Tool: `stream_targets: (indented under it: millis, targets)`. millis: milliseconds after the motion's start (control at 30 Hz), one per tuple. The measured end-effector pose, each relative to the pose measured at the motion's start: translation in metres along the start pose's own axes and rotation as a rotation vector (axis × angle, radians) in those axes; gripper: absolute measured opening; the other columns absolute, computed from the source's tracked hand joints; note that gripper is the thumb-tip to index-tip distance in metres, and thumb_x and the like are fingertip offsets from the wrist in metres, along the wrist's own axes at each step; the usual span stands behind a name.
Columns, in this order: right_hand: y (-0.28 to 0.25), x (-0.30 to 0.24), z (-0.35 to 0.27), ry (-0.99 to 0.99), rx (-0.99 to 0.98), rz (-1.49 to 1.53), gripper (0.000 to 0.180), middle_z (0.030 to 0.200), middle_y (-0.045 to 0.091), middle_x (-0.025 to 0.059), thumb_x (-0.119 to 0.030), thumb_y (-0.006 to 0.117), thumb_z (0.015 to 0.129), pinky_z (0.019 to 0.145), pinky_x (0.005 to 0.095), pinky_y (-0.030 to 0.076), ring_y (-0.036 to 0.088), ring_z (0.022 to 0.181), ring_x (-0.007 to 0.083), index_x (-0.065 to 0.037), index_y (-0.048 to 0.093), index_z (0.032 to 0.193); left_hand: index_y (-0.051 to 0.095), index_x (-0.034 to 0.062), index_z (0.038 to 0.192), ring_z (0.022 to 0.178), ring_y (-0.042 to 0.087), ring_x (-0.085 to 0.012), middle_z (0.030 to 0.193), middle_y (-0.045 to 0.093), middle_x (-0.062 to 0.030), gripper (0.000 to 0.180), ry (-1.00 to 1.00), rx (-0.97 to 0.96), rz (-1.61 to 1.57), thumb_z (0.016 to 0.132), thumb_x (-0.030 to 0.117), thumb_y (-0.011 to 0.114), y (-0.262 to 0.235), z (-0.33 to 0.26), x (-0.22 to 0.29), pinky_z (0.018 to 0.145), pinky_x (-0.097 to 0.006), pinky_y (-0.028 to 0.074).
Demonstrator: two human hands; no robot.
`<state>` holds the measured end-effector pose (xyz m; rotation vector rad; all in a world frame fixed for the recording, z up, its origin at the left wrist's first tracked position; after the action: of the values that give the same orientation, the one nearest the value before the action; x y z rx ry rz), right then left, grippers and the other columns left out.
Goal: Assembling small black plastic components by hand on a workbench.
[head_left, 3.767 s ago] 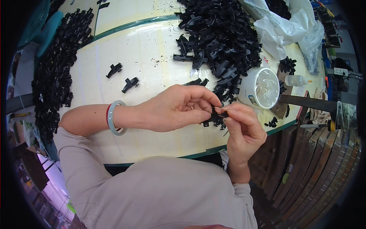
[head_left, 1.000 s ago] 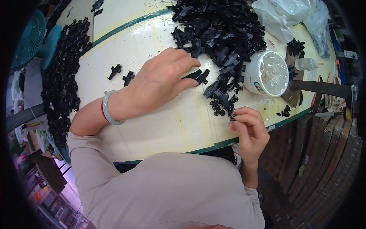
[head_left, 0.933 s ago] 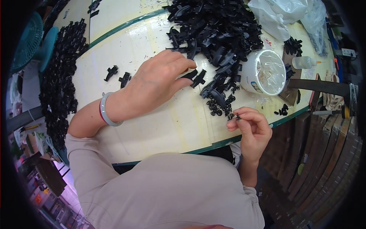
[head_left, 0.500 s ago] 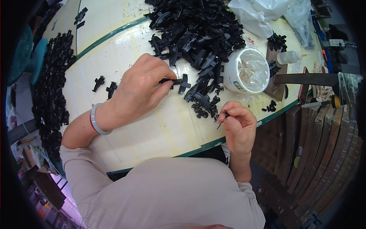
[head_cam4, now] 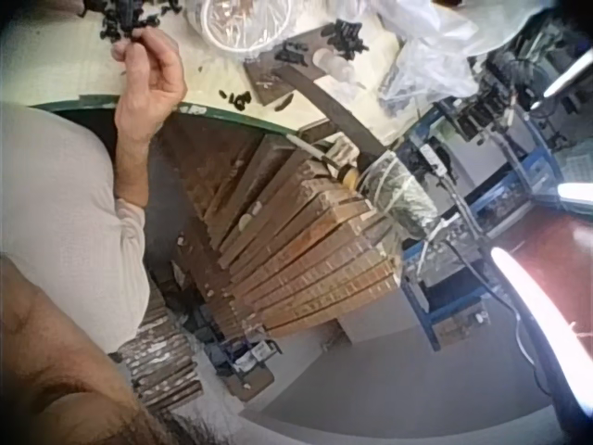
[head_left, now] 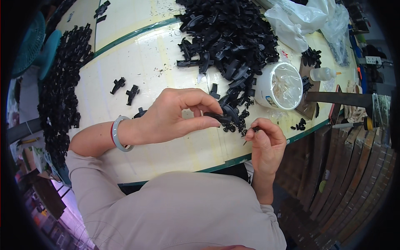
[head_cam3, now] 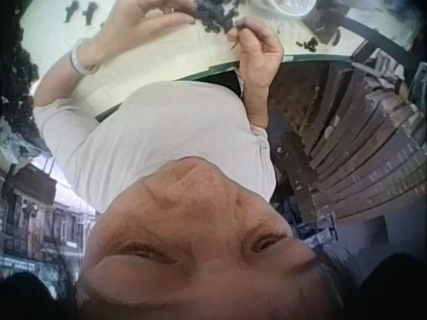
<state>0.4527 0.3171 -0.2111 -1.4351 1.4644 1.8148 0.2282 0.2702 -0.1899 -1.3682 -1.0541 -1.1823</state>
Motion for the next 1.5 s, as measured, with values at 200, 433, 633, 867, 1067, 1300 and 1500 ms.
stream_targets:
  millis: [200, 433, 633, 867, 1067, 1300, 1500]
  targets:
    - [0.000, -0.001, -0.002, -0.033, 0.005, -0.027, 0.020, 0.101, 0.058, 0.0182, 0.006, 0.057, 0.084, 0.072, 0.0319, 0.055, 0.064, 0.080, 0.0217, 0.006, 0.059, 0.104, 0.065, 0.0026, 0.093, 0.076, 0.061, -0.0143, 0.087, 0.065, -0.0067, 0.021, 0.204, -0.001, 0.119, 0.074, -0.003, 0.068, -0.001, 0.001, 0.005, 0.063, -0.024, 0.048]
    - [0.000, 0.001, 0.000, -0.032, -0.069, -0.048, 0.019, 0.101, 0.059, 0.0209, 0.009, 0.059, 0.081, 0.073, 0.0350, 0.057, 0.064, 0.083, 0.0242, 0.007, 0.060, 0.100, 0.061, -0.0021, 0.098, 0.082, 0.063, -0.0128, 0.095, 0.054, -0.0085, 0.016, -0.083, -0.066, -0.305, 0.083, -0.004, 0.057, -0.002, -0.002, 0.003, 0.072, -0.023, 0.056]
    - [0.001, -0.004, 0.000, -0.093, -0.035, -0.085, 0.016, 0.101, 0.059, 0.0208, 0.010, 0.058, 0.081, 0.075, 0.0362, 0.057, 0.064, 0.084, 0.0258, 0.007, 0.061, 0.096, 0.060, -0.0039, 0.101, 0.078, 0.062, -0.0114, 0.096, 0.056, -0.0086, 0.019, -0.068, -0.141, -0.323, 0.082, -0.007, 0.057, -0.002, 0.002, -0.007, 0.069, -0.021, 0.052]
    - [0.003, -0.022, 0.004, -0.186, 0.014, -0.317, 0.016, 0.096, 0.062, 0.0178, 0.011, 0.062, 0.078, 0.075, 0.0331, 0.055, 0.063, 0.082, 0.0231, 0.005, 0.063, 0.093, 0.056, -0.0022, 0.111, 0.078, 0.059, -0.0062, 0.088, 0.063, -0.0046, 0.028, -0.210, -0.114, -0.370, 0.083, -0.007, 0.058, -0.001, 0.003, -0.001, 0.069, -0.019, 0.048]
    - [0.009, -0.067, 0.050, -0.938, 0.057, -1.488, 0.023, 0.086, 0.066, 0.0063, 0.007, 0.071, 0.066, 0.069, 0.0291, 0.045, 0.055, 0.078, 0.0223, -0.002, 0.068, 0.088, 0.054, -0.0029, 0.116, 0.081, 0.060, -0.0074, 0.091, 0.063, -0.0050, 0.029, -0.220, -0.142, -0.443, 0.087, -0.001, 0.056, -0.003, 0.005, -0.003, 0.074, -0.020, 0.048]
    - [0.007, -0.064, 0.064, -0.936, -0.025, -1.650, 0.028, 0.087, 0.066, 0.0039, 0.008, 0.069, 0.061, 0.070, 0.0297, 0.044, 0.053, 0.078, 0.0224, -0.003, 0.068, 0.087, 0.055, -0.0020, 0.117, 0.078, 0.061, -0.0079, 0.089, 0.062, -0.0035, 0.029, -0.325, -0.127, -0.581, 0.087, 0.000, 0.056, -0.002, 0.003, -0.004, 0.073, -0.021, 0.050]
    - [0.025, -0.067, 0.046, -0.839, -0.001, -1.404, 0.023, 0.082, 0.065, 0.0078, 0.008, 0.071, 0.064, 0.068, 0.0299, 0.045, 0.056, 0.077, 0.0224, -0.001, 0.068, 0.085, 0.056, -0.0013, 0.116, 0.082, 0.063, -0.0100, 0.096, 0.066, -0.0094, 0.029, -0.293, -0.182, -0.671, 0.088, 0.005, 0.059, -0.006, 0.006, -0.009, 0.073, -0.023, 0.051]
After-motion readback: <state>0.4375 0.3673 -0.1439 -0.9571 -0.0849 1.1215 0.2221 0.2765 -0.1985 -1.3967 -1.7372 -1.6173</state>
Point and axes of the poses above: each hand's wrist, its own z-axis towards the middle knuckle, its own y-axis out of the palm, x = y × z, the point moved 2 cm from there along z, towards the middle knuckle
